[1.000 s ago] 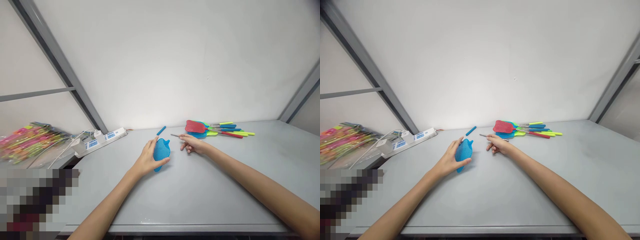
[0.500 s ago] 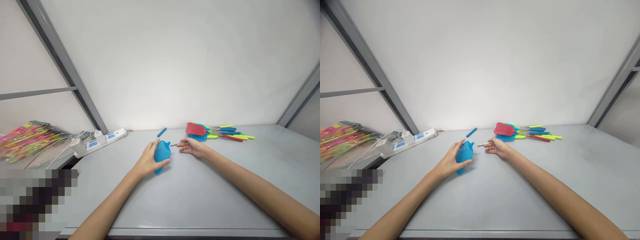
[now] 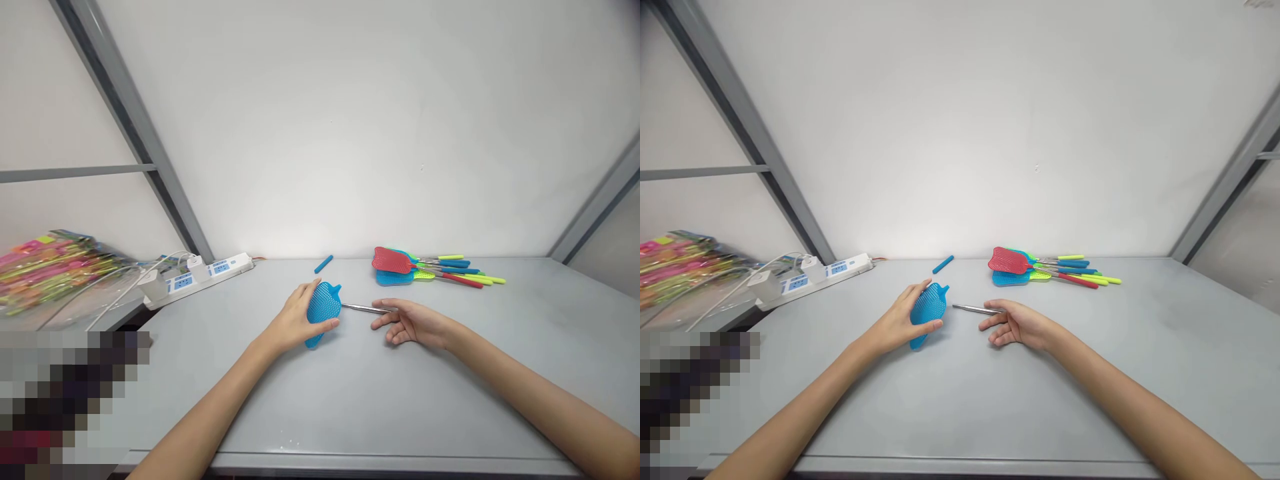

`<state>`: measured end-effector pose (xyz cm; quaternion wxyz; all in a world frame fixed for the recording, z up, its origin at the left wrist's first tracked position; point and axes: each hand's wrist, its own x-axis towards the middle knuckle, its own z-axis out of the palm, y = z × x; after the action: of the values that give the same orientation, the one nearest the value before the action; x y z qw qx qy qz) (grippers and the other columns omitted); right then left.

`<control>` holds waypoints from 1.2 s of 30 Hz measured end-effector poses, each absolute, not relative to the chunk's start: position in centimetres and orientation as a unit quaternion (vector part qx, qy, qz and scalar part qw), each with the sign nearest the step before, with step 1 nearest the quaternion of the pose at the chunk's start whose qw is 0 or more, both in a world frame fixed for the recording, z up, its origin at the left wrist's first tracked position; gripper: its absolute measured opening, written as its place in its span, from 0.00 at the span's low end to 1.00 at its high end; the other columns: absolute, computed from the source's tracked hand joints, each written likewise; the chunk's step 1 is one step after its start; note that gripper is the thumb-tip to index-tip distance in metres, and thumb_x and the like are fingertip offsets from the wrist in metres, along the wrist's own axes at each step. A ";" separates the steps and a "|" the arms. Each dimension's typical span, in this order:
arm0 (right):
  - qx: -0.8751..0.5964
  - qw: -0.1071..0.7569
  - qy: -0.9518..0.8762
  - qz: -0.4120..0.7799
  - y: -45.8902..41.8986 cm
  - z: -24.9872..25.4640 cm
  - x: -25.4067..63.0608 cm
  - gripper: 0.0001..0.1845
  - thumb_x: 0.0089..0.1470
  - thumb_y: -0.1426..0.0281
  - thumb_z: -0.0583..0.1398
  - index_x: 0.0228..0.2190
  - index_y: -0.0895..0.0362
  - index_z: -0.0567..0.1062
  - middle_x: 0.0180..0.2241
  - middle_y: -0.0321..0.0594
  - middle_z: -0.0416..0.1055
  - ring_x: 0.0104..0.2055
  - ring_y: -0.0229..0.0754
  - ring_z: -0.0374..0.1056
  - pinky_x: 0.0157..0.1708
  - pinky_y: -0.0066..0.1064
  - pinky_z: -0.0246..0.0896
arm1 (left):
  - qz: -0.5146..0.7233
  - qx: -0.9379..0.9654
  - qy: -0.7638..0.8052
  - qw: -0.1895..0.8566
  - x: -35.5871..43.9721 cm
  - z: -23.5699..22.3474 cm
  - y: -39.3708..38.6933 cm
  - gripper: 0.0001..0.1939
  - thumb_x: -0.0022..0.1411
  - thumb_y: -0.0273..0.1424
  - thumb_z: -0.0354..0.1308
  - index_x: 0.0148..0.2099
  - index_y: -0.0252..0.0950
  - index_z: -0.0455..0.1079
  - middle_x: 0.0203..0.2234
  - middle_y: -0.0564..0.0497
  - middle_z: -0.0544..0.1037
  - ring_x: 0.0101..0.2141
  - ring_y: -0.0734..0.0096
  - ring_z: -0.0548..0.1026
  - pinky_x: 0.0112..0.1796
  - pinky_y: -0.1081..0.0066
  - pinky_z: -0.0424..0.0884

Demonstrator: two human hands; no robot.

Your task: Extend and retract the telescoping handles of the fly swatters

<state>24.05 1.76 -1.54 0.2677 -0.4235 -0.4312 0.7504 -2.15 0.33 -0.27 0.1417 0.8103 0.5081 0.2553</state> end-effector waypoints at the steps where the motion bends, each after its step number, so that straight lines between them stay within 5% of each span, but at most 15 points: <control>1: -0.428 0.266 -0.437 0.745 1.6 -1.7 24.0 0.20 0.49 0.62 0.53 0.44 0.57 0.59 0.36 0.48 0.70 0.24 0.37 0.69 0.27 0.30 0.66 | 0.254 0.811 0.509 0.141 -2.2 -0.3 0.3 0.39 0.48 0.48 0.52 0.59 0.41 0.43 0.51 0.46 0.57 0.51 0.60 0.56 0.50 0.63 0.54; 10: -0.490 0.240 -0.499 0.673 1.0 -2.1 24.4 0.17 0.50 0.60 0.51 0.29 0.63 0.68 0.27 0.50 0.72 0.27 0.41 0.70 0.26 0.26 0.67 | 0.252 0.812 0.510 0.129 -2.1 -0.3 0.4 0.42 0.45 0.49 0.54 0.59 0.41 0.44 0.49 0.45 0.58 0.50 0.58 0.57 0.49 0.61 0.55; 16: -0.520 0.161 -0.564 0.621 0.8 -2.0 24.2 0.20 0.49 0.56 0.50 0.21 0.61 0.66 0.15 0.44 0.69 0.14 0.39 0.66 0.09 0.23 0.59 | 0.249 0.819 0.500 0.132 -2.0 -0.3 0.3 0.41 0.45 0.49 0.54 0.58 0.41 0.44 0.50 0.45 0.58 0.50 0.58 0.56 0.49 0.61 0.55; 20: -0.509 0.131 -0.581 0.621 0.6 -2.0 24.2 0.21 0.49 0.55 0.50 0.20 0.60 0.66 0.13 0.42 0.68 0.12 0.37 0.64 0.06 0.21 0.55 | 0.244 0.825 0.491 0.137 -1.7 -0.3 0.1 0.41 0.45 0.49 0.54 0.58 0.41 0.44 0.51 0.46 0.57 0.51 0.58 0.55 0.49 0.61 0.54; 31: -0.480 0.215 -0.583 0.619 0.4 -2.7 24.2 0.20 0.49 0.55 0.49 0.20 0.59 0.63 0.13 0.39 0.68 0.11 0.35 0.62 0.07 0.21 0.52 | 0.254 0.836 0.470 0.123 -0.9 0.1 -0.7 0.38 0.45 0.47 0.55 0.57 0.42 0.47 0.51 0.46 0.57 0.51 0.60 0.55 0.50 0.62 0.53; 36: -0.408 0.270 -0.556 0.672 0.2 -1.7 24.2 0.17 0.48 0.59 0.51 0.20 0.59 0.59 0.18 0.42 0.70 0.09 0.27 0.51 0.08 0.19 0.39 | 0.271 0.830 0.474 0.115 -0.8 0.1 -0.9 0.38 0.45 0.46 0.56 0.56 0.42 0.48 0.52 0.46 0.56 0.52 0.57 0.54 0.50 0.59 0.53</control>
<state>24.16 0.21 -1.69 0.2698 -0.4085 -0.5561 0.6716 -0.76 -0.87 0.13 0.1155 0.8299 0.4737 0.2712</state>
